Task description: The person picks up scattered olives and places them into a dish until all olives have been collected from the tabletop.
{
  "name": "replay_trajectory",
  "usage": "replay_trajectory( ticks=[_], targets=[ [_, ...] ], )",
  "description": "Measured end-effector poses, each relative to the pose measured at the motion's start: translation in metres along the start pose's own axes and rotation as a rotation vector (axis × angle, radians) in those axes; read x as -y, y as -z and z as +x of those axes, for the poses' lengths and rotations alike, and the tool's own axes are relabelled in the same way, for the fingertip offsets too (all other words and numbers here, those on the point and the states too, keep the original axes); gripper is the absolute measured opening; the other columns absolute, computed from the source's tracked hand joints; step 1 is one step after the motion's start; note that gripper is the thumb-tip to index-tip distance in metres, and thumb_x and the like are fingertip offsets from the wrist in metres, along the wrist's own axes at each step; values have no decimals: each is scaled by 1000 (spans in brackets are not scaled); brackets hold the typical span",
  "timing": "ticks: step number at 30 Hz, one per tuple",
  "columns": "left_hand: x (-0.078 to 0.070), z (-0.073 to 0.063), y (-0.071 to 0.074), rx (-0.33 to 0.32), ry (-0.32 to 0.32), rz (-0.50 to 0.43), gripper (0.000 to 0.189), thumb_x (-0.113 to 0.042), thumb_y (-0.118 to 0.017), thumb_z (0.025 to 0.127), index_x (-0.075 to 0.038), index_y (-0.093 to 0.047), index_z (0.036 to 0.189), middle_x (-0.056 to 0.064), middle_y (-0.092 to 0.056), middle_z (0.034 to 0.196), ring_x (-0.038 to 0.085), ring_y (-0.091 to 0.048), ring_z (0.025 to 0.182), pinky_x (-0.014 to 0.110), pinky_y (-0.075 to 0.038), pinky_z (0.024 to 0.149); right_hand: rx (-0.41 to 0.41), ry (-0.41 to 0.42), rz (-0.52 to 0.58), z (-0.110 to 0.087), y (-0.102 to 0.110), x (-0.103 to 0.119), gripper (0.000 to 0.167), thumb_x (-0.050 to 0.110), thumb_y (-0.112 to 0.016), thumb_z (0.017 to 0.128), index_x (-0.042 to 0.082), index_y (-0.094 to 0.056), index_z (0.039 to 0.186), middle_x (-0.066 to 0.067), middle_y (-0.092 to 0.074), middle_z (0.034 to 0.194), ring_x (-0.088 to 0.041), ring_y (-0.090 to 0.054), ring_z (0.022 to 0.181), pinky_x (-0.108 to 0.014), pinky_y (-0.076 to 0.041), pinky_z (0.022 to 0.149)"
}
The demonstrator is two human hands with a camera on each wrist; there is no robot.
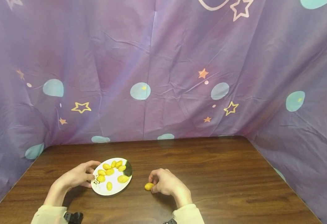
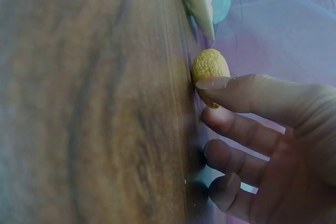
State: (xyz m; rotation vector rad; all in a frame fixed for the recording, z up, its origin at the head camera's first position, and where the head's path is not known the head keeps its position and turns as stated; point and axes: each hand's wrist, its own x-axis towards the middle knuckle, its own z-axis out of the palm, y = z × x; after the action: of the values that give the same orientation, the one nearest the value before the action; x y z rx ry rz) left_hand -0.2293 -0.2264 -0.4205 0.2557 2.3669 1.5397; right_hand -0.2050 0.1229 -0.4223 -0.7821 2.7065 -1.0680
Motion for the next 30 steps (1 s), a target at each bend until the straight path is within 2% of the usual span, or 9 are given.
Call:
replay_trajectory(
  ticks=[13, 30],
  targets=[
    [-1, -1, 0, -8, 17, 8, 60, 17, -51, 78, 10, -40, 136, 20, -49, 92, 25, -59, 72, 39, -60, 60, -15, 8, -2, 2, 1, -3, 27, 1, -81, 65, 14, -65, 83, 10, -55, 69, -6, -49, 64, -25, -43, 58],
    [-1, -1, -1, -6, -6, 20, 58, 17, -51, 79, 12, -39, 135, 20, -50, 91, 24, -59, 72, 39, -60, 60, -45, 48, 22, 2, 8, 2, 28, -3, -79, 65, 13, -64, 83, 8, -56, 70, -7, -51, 62, -23, -44, 54]
  ],
)
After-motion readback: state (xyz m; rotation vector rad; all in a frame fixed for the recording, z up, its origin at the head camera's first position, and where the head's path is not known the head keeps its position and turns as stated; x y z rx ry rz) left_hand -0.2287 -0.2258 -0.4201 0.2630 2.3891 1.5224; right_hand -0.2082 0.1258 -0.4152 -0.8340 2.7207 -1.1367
